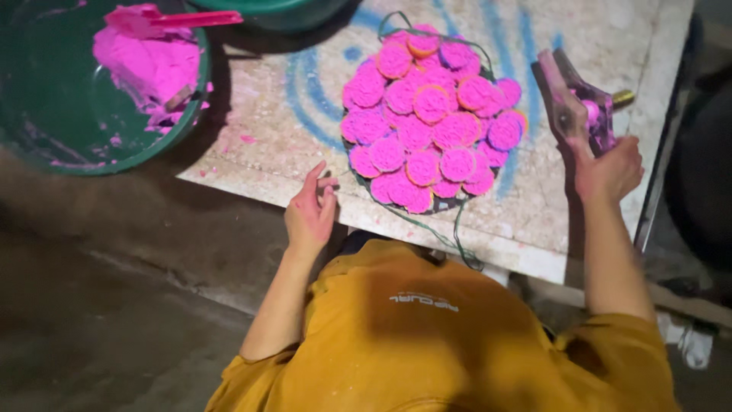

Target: The person scoops pink paste from a green basin and presses it into a cylindrical mold to form small incense coils. They repeatedly eject the formed coils onto a drying rack and continue the process, occasionally arranging the finished coils.

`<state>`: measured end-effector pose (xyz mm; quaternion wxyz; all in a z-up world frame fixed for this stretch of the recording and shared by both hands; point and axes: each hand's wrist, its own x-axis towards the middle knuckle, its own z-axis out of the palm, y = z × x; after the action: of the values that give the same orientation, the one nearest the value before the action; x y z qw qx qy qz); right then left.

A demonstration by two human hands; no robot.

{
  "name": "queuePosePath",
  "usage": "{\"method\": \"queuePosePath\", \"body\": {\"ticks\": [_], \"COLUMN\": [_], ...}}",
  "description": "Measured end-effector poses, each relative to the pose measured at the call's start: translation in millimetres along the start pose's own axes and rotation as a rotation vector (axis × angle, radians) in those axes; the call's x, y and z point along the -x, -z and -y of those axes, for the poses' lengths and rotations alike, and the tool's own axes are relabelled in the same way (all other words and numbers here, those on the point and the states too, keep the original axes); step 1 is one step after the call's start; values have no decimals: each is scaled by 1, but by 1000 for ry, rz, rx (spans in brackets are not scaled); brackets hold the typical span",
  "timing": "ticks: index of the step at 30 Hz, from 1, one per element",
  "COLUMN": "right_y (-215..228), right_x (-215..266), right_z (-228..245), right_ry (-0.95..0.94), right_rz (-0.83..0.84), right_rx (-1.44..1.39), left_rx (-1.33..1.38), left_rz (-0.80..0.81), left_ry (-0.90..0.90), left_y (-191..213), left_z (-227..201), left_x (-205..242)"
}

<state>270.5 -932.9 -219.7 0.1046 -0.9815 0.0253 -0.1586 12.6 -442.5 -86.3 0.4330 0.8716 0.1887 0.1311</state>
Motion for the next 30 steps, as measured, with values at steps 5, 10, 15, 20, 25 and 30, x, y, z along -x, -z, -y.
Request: {"method": "queuePosePath", "body": {"ticks": [5,10,15,20,25,30], "right_y": [5,45,92,120,77,-11], "right_x": [-2,28,90,148,181,115], "right_z": [13,83,228,381,512,569], "right_ry": [3,85,287,521,622,239], "right_rz": [-7,-233,-437,-321,-168,39], "right_rx": [-25,-426,-821,-1165,-1404,-1065], "left_rx": [5,102,113,85,118,104], "left_rz": [-47,-130,-123,-168,-362,-538], "left_ry": [116,56,-13,-16,-106,124], "left_y": [18,33,72,159,287,381], "left_z": [14,23,51,101,186,267], "left_x": [3,7,5,17,53,125]}}
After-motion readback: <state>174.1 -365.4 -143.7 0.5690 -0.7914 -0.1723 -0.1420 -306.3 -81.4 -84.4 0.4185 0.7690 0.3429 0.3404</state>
